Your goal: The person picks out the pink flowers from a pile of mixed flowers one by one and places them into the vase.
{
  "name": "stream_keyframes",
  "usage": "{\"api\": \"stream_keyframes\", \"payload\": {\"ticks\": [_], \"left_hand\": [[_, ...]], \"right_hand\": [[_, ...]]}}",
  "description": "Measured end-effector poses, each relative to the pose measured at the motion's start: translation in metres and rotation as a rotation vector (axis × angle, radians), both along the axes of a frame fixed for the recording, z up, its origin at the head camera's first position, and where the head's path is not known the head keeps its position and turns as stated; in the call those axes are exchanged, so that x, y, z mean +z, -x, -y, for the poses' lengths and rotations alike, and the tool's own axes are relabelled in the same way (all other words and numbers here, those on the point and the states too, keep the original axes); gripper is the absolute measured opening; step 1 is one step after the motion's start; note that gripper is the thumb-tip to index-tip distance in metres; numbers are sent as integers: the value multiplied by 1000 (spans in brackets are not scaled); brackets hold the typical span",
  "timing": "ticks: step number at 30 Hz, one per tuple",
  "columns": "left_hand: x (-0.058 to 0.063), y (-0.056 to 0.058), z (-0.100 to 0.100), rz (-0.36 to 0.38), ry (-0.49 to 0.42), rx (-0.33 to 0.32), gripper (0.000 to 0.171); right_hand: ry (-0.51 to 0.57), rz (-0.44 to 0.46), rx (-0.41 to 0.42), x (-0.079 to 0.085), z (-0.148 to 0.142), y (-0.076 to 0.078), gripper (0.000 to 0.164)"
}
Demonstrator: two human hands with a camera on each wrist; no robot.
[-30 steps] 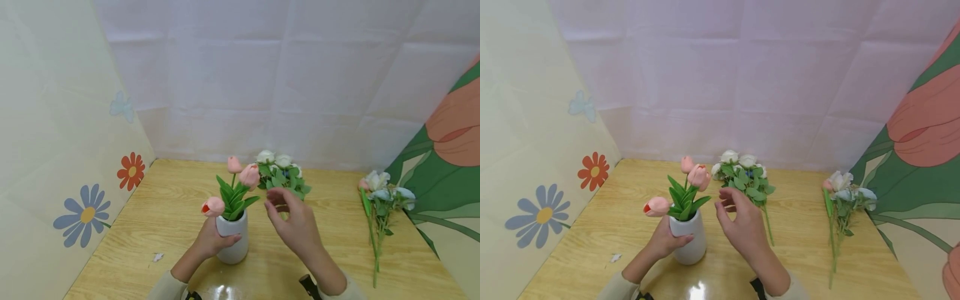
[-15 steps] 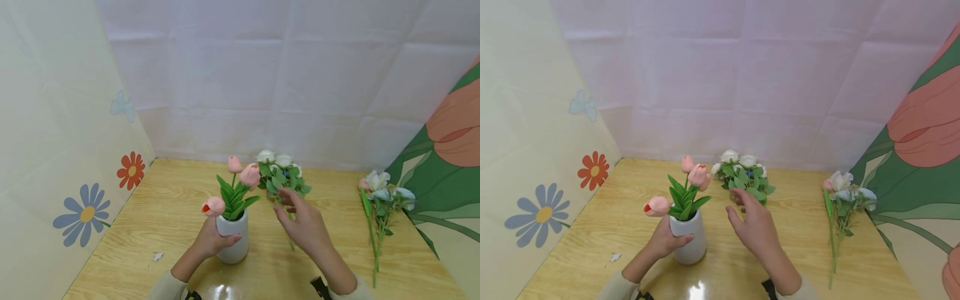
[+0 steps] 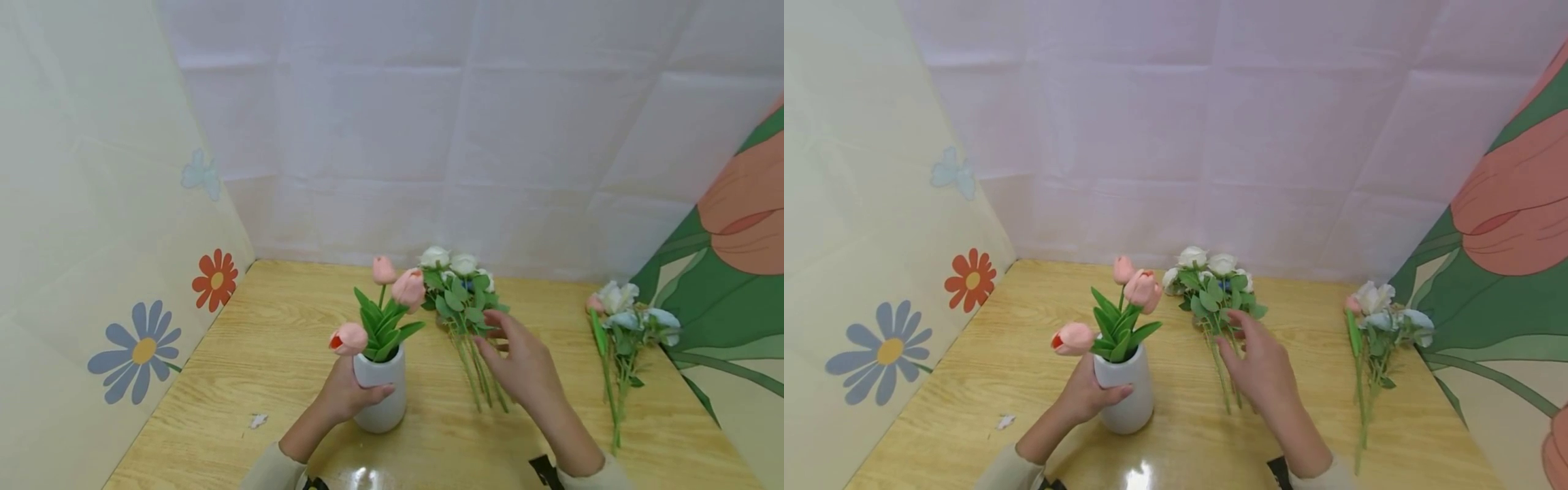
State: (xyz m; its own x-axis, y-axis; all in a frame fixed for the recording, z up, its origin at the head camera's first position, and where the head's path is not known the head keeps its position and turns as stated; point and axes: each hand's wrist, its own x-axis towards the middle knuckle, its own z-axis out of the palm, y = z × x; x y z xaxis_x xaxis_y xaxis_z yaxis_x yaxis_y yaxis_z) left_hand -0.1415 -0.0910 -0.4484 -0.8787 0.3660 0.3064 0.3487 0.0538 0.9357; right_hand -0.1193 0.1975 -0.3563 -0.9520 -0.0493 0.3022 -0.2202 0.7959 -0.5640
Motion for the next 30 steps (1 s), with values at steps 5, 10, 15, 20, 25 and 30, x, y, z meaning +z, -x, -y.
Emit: {"api": "stream_keyframes", "payload": {"ticks": [5,10,15,20,25,30], "left_hand": [[-1,0,0,9,0,7,65],[-1,0,-1,4,-7,12,65],[0,0,-1,-3,-7,21,65],[0,0,-1,3,-1,31,65],[-2,1,-2,11,27,48,67],[-1,1,-2,20,31,53,67]], "right_hand": [[-19,25,-29,-4,-13,3,48],[-37,61,-50,-7,-25,6,52],[-52,69,-61,-10,-35,7,52],[-86,87,-76,-11,-43,8,53],[-99,106,-95,-13,-53,8,53],[-111,124,-105,-15,-61,9,54]]}}
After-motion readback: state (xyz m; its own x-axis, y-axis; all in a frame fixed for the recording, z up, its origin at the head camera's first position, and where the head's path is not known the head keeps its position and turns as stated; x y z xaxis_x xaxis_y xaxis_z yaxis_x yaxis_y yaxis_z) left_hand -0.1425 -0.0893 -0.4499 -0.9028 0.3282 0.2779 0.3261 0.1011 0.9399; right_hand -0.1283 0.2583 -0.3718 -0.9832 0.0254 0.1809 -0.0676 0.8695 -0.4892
